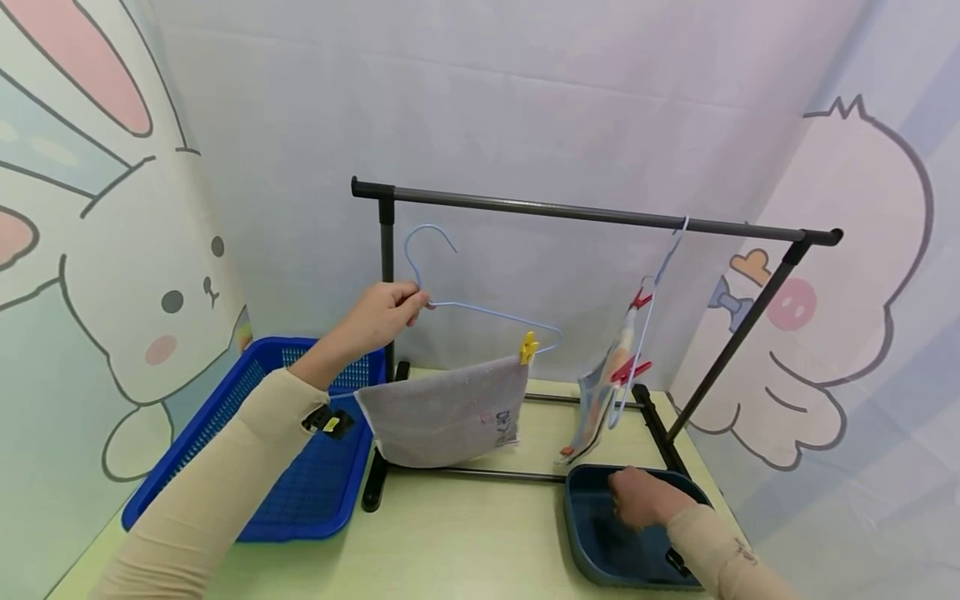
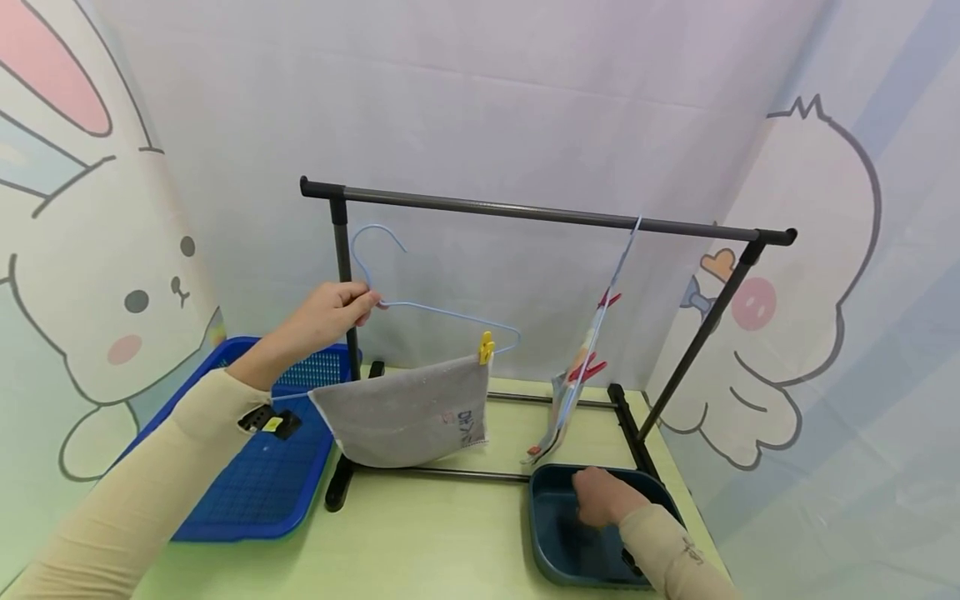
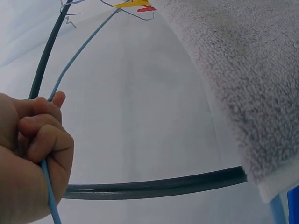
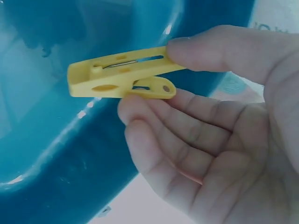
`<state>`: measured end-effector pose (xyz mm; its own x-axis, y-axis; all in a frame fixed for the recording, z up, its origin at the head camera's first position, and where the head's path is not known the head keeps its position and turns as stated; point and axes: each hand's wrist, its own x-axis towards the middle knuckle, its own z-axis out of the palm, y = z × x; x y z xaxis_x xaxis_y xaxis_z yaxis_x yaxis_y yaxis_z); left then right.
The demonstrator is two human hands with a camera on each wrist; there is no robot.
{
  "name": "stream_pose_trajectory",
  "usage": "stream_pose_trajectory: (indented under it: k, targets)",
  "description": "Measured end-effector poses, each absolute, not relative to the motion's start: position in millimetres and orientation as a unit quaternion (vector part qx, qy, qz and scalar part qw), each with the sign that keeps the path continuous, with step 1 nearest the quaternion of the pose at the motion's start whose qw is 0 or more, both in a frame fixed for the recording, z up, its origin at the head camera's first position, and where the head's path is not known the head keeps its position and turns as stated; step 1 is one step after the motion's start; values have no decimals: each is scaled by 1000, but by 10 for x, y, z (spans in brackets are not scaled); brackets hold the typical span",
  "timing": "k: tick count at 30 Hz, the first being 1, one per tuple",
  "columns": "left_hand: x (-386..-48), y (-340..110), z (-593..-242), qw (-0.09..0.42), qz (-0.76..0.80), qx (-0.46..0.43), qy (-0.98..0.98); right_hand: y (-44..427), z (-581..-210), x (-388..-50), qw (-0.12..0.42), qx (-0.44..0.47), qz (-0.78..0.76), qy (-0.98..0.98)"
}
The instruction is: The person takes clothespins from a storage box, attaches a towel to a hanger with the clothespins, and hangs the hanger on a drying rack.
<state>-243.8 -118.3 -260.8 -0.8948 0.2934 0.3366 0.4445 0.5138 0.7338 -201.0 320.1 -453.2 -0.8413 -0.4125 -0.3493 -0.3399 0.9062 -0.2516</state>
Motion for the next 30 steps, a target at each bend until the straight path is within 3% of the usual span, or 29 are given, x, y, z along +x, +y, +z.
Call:
stream_pose_trajectory:
  k: [9,17,30]
  targets:
    - [-2425,-1164,-2620,72,-447,-223,-864,3124,-4399,-1948,181,-251,-107,945]
    - [-2437,-1147,-2645,90,-453,-230,-857,2967,-4358,-1863,140,-265,-103,948]
    - [-2439,-1124,-2642,79,-459,-211,-859,2776,-4336,-1785,126,-284,-104,945]
